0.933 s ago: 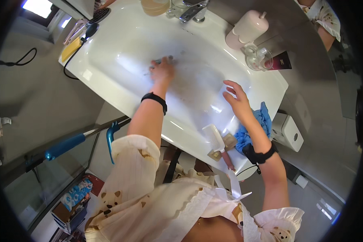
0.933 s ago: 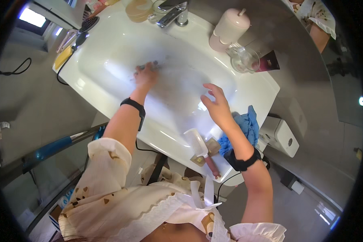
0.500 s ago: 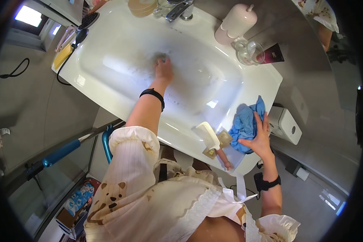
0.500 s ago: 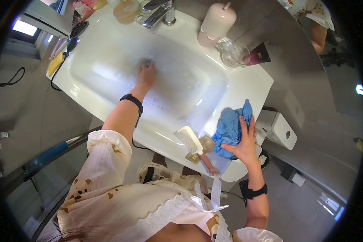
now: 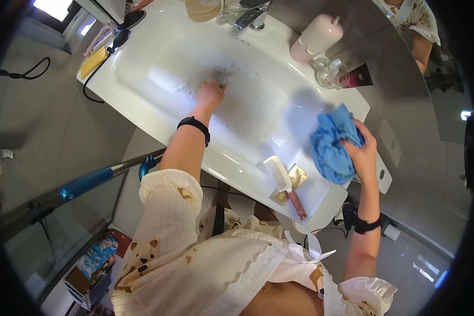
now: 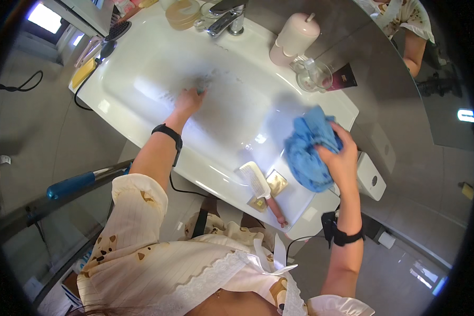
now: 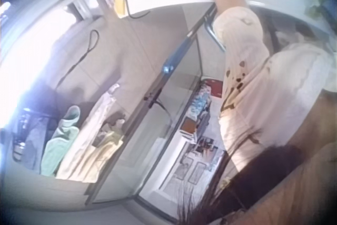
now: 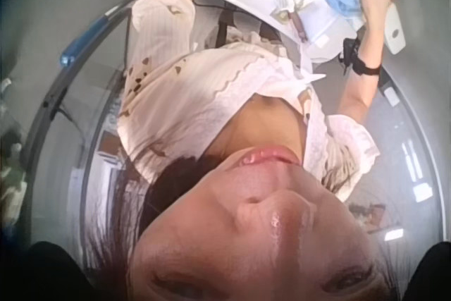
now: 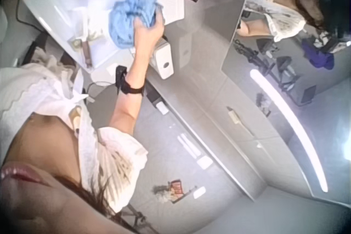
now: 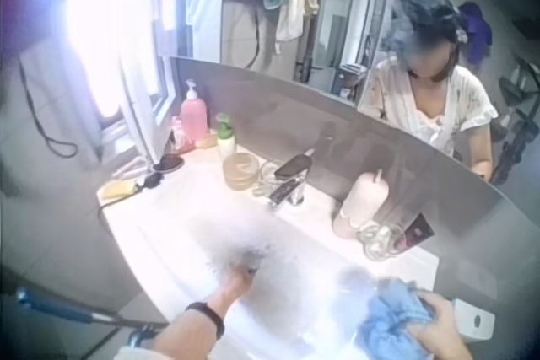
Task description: The person wipes the exterior of a toilet, including the tank and seat, with a blue cloth and then cleans the sink basin using a spray and the same cloth.
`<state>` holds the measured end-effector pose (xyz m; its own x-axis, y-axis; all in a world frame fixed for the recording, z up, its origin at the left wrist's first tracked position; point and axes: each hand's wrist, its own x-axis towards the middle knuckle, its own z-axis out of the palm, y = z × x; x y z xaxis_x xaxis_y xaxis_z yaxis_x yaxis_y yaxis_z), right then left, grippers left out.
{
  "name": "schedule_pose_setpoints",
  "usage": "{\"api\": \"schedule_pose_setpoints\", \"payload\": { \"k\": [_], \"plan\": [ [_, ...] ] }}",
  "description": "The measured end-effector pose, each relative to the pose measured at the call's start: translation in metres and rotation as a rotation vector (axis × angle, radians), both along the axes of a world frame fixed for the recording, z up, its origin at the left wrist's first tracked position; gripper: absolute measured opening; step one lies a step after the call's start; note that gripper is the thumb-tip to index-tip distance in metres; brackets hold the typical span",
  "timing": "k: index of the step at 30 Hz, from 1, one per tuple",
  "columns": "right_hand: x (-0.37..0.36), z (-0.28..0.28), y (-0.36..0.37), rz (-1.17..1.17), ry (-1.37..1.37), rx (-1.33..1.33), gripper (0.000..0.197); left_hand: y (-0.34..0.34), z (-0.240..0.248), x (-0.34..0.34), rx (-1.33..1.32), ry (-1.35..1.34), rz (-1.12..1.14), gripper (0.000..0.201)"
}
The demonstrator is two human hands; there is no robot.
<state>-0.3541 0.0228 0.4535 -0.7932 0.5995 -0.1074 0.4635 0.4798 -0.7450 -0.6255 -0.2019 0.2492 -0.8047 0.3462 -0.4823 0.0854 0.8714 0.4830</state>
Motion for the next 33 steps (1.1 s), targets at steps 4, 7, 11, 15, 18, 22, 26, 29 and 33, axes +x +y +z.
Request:
{"api": "schedule_pose_setpoints", "payload": {
  "k": [4, 7, 11, 15, 18, 22, 26, 29, 33],
  "plan": [
    [-0.081, -0.011, -0.043, 0.018, 0.145, -0.301, 0.053, 0.002, -0.035, 0.002, -0.128, 0.170, -0.047, 0.032],
    [-0.103, -0.022, -0.065, 0.012, 0.294, -0.380, 0.054, -0.004, -0.058, -0.018, -0.197, 0.209, -0.108, 0.036],
    [-0.072, -0.046, -0.063, 0.125, 0.154, -0.113, 0.048, -0.017, -0.012, -0.021, -0.298, 0.186, 0.157, 0.041],
    [-0.019, -0.078, -0.054, -0.053, 0.056, -0.356, 0.040, -0.014, -0.044, -0.033, -0.209, 0.301, -0.206, 0.047],
    [0.006, -0.079, -0.051, -0.081, -0.035, -0.302, 0.037, -0.020, -0.042, -0.047, -0.316, 0.225, -0.414, 0.049],
    [0.028, -0.075, -0.053, -0.075, -0.081, -0.195, 0.036, -0.037, -0.022, -0.066, -0.284, 0.211, 0.232, 0.046],
    [0.040, -0.077, -0.074, 0.035, -0.140, -0.102, 0.037, -0.026, -0.041, -0.071, -0.274, 0.355, 0.070, 0.045],
    [0.046, -0.078, -0.087, 0.111, -0.143, -0.098, 0.038, -0.011, -0.049, -0.073, -0.057, 0.298, -0.231, 0.039],
    [0.044, -0.073, -0.084, 0.138, -0.108, -0.020, 0.037, -0.015, -0.038, -0.093, -0.046, 0.370, -0.064, 0.031]
  ]
}}
